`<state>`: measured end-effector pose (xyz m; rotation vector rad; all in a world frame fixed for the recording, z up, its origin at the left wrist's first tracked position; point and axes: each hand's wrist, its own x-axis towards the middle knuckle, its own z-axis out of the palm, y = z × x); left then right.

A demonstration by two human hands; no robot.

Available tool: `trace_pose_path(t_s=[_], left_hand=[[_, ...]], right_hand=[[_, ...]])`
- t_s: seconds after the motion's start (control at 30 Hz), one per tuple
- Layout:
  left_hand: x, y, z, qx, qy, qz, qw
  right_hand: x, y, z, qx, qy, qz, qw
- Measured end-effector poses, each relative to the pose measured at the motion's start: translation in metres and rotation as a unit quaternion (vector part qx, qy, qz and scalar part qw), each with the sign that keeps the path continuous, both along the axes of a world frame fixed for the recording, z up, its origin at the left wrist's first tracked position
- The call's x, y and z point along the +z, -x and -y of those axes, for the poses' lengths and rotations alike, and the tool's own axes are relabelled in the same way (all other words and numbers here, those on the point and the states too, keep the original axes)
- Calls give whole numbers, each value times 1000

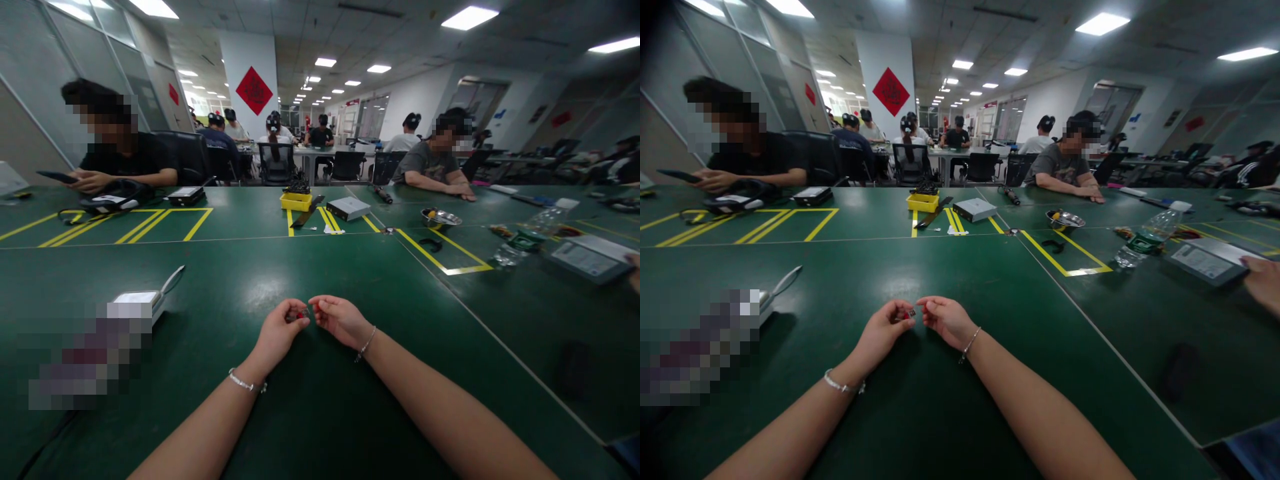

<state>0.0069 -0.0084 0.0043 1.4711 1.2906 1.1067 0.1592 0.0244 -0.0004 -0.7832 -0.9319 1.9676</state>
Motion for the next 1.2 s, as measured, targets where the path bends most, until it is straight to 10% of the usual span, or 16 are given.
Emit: trace_pose_path(t_s=[1.2], left_hand=[[7,0,3,43,-18,-62,997]], right_hand=[[5,1,4,-25,-22,-5,999]])
